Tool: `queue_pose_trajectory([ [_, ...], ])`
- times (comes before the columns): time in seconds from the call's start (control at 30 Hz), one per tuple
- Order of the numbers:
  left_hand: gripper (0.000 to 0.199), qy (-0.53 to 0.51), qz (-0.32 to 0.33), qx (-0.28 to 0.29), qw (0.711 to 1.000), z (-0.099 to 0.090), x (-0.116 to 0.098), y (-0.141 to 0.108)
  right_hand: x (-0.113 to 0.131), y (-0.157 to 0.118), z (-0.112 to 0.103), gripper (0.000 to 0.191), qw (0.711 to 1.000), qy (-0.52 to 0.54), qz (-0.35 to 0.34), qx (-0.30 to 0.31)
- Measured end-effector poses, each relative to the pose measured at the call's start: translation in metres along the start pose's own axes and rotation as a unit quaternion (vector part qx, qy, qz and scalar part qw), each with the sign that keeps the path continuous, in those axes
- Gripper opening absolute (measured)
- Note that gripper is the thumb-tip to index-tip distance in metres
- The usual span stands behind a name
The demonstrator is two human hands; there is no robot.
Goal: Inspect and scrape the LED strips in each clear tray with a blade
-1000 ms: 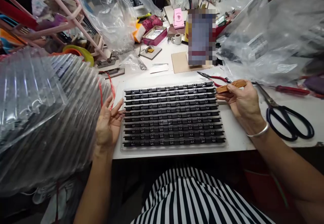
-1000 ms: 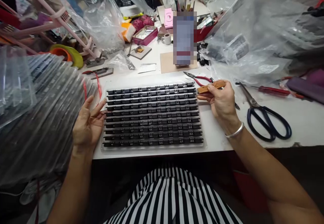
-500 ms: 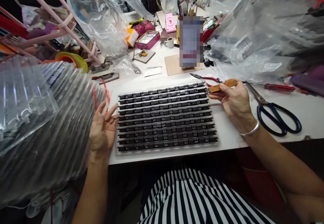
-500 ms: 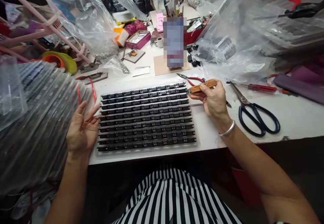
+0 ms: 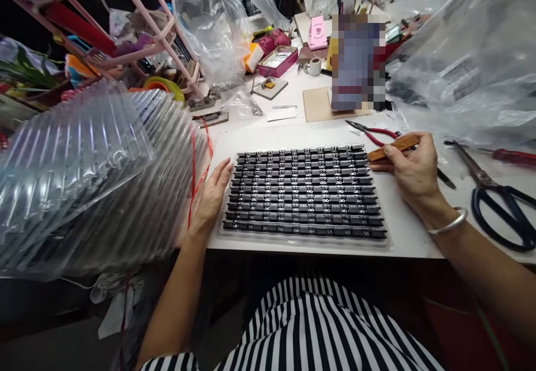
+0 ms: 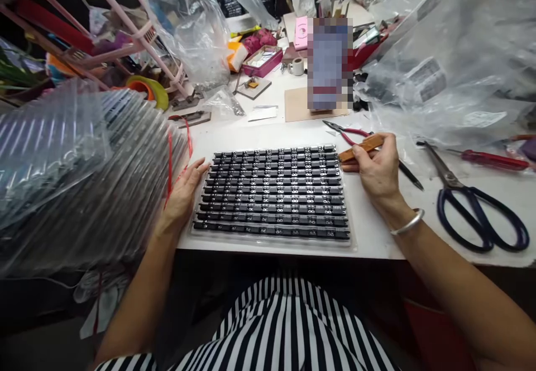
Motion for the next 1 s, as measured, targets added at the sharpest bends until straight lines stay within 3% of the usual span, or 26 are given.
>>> queue_pose_trajectory([
  [0.1,0.054,0.142,-0.001,0.028,0.989,0.006,-0.018,-0.014,0.003,0.0,-0.006,0.043,0.999,-0.049,-0.007,-0.016],
  [0.23,0.044,0.355,0.076,0.042,0.931,0.036,-0.049,-0.056,0.008,-0.003,-0.012,0.04,0.994,-0.105,-0.023,-0.027],
  [0.37,0.044,0.432,0.16,0.1,0.882,0.077,-0.061,-0.088,0.013,-0.005,-0.014,0.037,0.989,-0.137,-0.055,-0.029],
  [0.5,0.049,0.449,0.183,0.11,0.868,0.092,-0.058,-0.092,0.018,-0.005,-0.019,0.035,0.984,-0.151,-0.077,-0.061],
  [0.77,0.054,0.42,0.151,0.086,0.891,0.072,-0.052,-0.091,0.02,-0.005,-0.021,0.037,0.986,-0.132,-0.086,-0.062],
  [0.87,0.071,0.431,0.133,0.087,0.888,0.056,-0.041,-0.098,0.02,-0.005,-0.021,0.037,0.983,-0.152,-0.086,-0.057],
  [1.0,0.091,0.439,0.106,0.07,0.889,0.031,-0.019,-0.107,0.023,-0.007,-0.021,0.039,0.957,-0.265,-0.086,-0.079],
])
Point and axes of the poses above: each hand's wrist, its own y-axis towards the middle knuckle, its own z-axis out of the palm, x = y × z, the point moved 4 cm from there along y, towards the middle knuckle, and after that the axes turned 9 degrees about x, right-handed, at the moved point
